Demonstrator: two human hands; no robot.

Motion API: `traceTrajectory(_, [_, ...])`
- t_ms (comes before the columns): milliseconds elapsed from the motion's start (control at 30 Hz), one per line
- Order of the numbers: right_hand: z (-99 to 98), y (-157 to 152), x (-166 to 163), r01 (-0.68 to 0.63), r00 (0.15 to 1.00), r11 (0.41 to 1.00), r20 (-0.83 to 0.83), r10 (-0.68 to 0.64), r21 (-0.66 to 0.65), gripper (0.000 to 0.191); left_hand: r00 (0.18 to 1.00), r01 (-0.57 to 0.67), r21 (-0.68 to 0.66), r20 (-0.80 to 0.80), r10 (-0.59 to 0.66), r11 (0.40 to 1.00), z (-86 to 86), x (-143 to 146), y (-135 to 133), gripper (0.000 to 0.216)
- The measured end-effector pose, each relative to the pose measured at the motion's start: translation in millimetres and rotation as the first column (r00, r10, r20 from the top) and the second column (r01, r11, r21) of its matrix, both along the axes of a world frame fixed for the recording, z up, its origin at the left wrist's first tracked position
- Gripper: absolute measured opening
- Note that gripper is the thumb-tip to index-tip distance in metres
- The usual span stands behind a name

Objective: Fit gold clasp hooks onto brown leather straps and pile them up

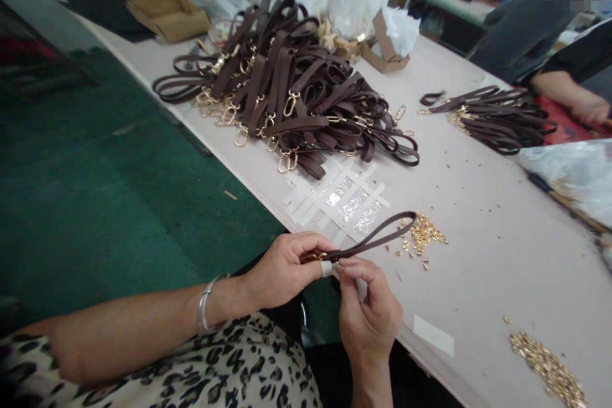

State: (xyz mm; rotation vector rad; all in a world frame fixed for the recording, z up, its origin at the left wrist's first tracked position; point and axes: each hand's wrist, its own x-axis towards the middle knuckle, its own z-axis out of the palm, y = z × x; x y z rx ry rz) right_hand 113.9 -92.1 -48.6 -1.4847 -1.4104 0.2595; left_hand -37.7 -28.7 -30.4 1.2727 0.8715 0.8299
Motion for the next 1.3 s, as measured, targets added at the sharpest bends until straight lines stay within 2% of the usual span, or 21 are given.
traceTrajectory(133, [1.0,-0.8,1.0,-0.033,0.998,0.999,0.055,0.033,0.004,0.007,1.0,0.026,0.001,-0.002,-0.026,1.0,-0.3,-0.9,-0.5,0.016])
traceTrajectory(233, [-0.4,-2.5,-0.8,-0.005,1.0,1.0,0.013,0.006,-0.017,0.006,0.998,0.018,0.162,-0.06,-0.009,0.987,1.2,-3.6,0.2,0.019])
traceTrajectory(300, [-1.0,-4.1,-4.1,0.021,0.998,1.0,-0.062,-0.021,-0.001,0.009,0.994,0.049,0.285,-0.108,-0.019,0.957,2.7,-5.9,1.1,0.022])
traceTrajectory(367, [-0.4,-5.3,-8.7,0.039,0.988,0.999,-0.149,-0.034,0.034,0.012,0.989,0.093,0.353,-0.14,-0.046,0.931,3.6,-7.9,1.6,0.025])
traceTrajectory(533, [1.5,-3.9,-20.5,0.13,0.941,0.992,-0.317,-0.119,0.011,0.018,0.986,0.116,0.389,-0.153,-0.06,0.914,0.9,-7.9,0.7,0.029])
traceTrajectory(633, [-1.1,-2.0,-22.6,0.144,0.893,0.988,-0.424,-0.15,-0.045,0.021,0.993,0.074,0.359,-0.116,-0.035,0.93,-0.9,-4.6,-0.2,0.024])
traceTrajectory(700, [-2.6,-1.5,-21.2,0.13,0.892,0.99,-0.43,-0.141,-0.056,0.02,0.997,0.035,0.332,-0.076,-0.011,0.943,-1.0,-2.6,-1.3,0.019])
traceTrajectory(767, [-1.7,-1.5,-18.8,0.089,0.933,0.996,-0.347,-0.094,-0.03,0.016,0.997,0.004,0.341,-0.069,0.02,0.94,-0.7,-1.5,-3.4,0.019])
traceTrajectory(867, [4.5,-1.9,-16.0,0.03,0.999,0.997,-0.014,-0.029,0.068,0.016,0.991,-0.026,0.439,-0.107,0.081,0.898,-1.4,-1.5,-7.0,0.025])
traceTrajectory(933, [9.3,-2.0,-15.9,0.035,0.972,0.987,0.224,-0.071,0.159,0.019,0.985,-0.033,0.517,-0.127,0.115,0.855,-2.7,-2.0,-8.2,0.028])
traceTrajectory(1000, [12.4,-1.9,-16.9,0.052,0.926,0.972,0.354,-0.134,0.23,0.018,0.982,-0.019,0.57,-0.143,0.122,0.821,-3.5,-2.8,-7.8,0.029])
traceTrajectory(1100, [13.6,-1.8,-18.2,0.056,0.905,0.969,0.397,-0.15,0.239,0.015,0.984,0.025,0.568,-0.16,0.081,0.822,-2.5,-4.2,-5.5,0.026])
traceTrajectory(1200, [13.4,-1.6,-18.2,0.045,0.912,0.972,0.387,-0.134,0.229,0.014,0.988,0.057,0.494,-0.152,0.022,0.868,0.0,-4.6,-4.9,0.021])
traceTrajectory(1300, [13.4,-2.0,-17.0,0.058,0.908,0.968,0.39,-0.152,0.243,0.02,0.992,0.038,0.405,-0.127,0.015,0.914,2.0,-3.7,-6.9,0.02])
